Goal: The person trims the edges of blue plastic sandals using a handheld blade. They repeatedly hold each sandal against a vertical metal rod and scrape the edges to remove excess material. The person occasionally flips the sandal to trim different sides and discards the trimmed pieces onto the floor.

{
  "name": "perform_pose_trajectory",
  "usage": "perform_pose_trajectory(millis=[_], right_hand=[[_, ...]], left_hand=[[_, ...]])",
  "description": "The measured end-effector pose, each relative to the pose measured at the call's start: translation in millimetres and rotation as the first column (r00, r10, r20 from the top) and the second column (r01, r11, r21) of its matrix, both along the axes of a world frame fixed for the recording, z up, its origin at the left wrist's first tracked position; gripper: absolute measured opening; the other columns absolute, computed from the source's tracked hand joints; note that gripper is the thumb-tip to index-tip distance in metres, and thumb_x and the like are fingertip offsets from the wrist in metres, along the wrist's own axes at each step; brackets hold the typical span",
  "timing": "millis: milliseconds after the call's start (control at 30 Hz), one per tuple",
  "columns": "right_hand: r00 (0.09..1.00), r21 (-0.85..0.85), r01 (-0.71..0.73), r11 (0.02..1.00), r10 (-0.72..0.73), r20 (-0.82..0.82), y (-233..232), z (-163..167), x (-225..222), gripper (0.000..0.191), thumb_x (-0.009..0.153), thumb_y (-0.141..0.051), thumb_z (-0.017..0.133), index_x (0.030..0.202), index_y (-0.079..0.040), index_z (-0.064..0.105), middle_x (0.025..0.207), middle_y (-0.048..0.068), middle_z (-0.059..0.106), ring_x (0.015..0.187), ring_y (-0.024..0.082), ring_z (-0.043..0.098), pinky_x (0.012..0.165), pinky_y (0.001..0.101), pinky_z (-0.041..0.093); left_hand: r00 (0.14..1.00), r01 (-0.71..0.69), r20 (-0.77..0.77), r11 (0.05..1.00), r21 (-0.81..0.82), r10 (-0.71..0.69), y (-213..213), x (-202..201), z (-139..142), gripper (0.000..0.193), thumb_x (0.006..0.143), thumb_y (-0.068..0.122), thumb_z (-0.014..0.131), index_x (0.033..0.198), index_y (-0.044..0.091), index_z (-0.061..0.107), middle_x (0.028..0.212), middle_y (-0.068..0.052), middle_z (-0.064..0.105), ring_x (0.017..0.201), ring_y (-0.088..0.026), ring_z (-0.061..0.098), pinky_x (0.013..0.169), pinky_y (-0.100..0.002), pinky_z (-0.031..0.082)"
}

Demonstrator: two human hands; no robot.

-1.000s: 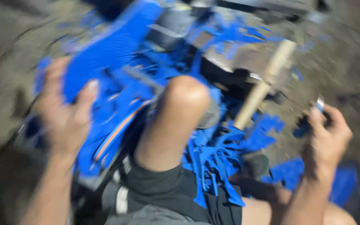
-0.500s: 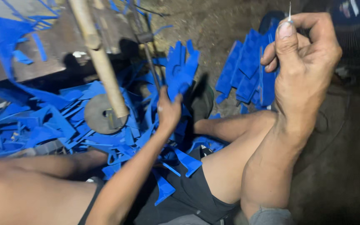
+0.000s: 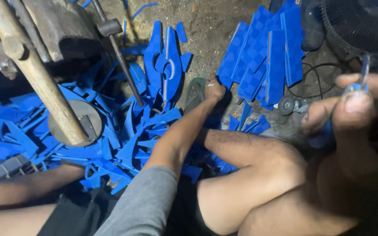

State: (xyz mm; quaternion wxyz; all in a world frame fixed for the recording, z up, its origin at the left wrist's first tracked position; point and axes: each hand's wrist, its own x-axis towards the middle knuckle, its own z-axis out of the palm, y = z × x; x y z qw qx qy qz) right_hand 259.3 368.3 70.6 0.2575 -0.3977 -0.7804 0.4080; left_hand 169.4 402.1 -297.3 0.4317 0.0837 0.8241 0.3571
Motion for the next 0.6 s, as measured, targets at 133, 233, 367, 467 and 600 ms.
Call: perform_pose_trajectory(millis=[133,233,367,467,600], right_hand=[[0.989,-0.153,0.140,0.978,-0.145,-0.022,-3.1,-4.4,2.4,0.029,0.116,-0.031,0.058,0.127,-0.005,0.053,0.085,0.006,0.065,0.075,0.011,0.061,0.073,0.0260,0.052],[0.990,-0.082,0.026,0.996,-0.036,-0.135,-6.4,-10.6,-2.0,0.026,0.120,-0.025,0.059,0.123,0.000,0.053,0.084,0.011,0.064,0.072,0.014,0.059,0.072,0.0258,0.048],[0.988,-0.048,-0.078,0.996,0.071,-0.140,-6.6,-7.8,-17.7,0.026,0.120,-0.024,0.059,0.123,0.001,0.052,0.084,0.011,0.065,0.069,0.012,0.059,0.070,0.0250,0.049],[0.986,-0.104,-0.082,0.991,0.065,-0.156,-5.3,-11.6,-30.6,0.024,0.113,-0.021,0.059,0.120,0.001,0.055,0.084,0.009,0.064,0.072,0.012,0.062,0.069,0.0262,0.053],[0.984,-0.207,-0.079,0.975,0.043,-0.173,-8.3,-24.8,-43.3,0.022,0.110,-0.019,0.064,0.116,0.001,0.062,0.084,0.010,0.068,0.064,0.012,0.057,0.059,0.0245,0.046]], left_hand=[[0.982,-0.135,0.120,0.985,-0.108,0.147,16.3,-0.6,-4.4,0.082,0.080,0.026,0.077,0.149,0.014,0.036,0.152,-0.031,0.034,0.139,-0.051,0.033,0.114,-0.053,0.036],[0.971,-0.094,0.202,0.979,-0.183,0.131,24.9,-8.6,-1.0,0.071,0.087,0.037,0.072,0.148,0.014,0.043,0.154,-0.031,0.034,0.146,-0.052,0.022,0.119,-0.055,0.030],[0.995,0.058,0.091,0.985,-0.165,-0.043,16.0,-15.5,12.1,0.055,0.091,0.045,0.066,0.135,0.011,0.063,0.151,-0.021,0.049,0.151,-0.048,0.026,0.121,-0.053,0.032],[0.970,-0.201,-0.103,0.967,0.154,0.218,-12.0,-19.8,38.2,0.051,0.091,0.030,0.066,0.136,0.008,0.062,0.141,-0.033,0.054,0.129,-0.048,0.052,0.109,-0.048,0.045],[0.771,-0.563,0.490,0.795,0.225,0.407,-78.7,-38.8,98.3,0.041,0.087,0.028,0.065,0.114,-0.002,0.063,0.097,-0.024,0.074,0.087,-0.041,0.071,0.077,-0.050,0.054]])
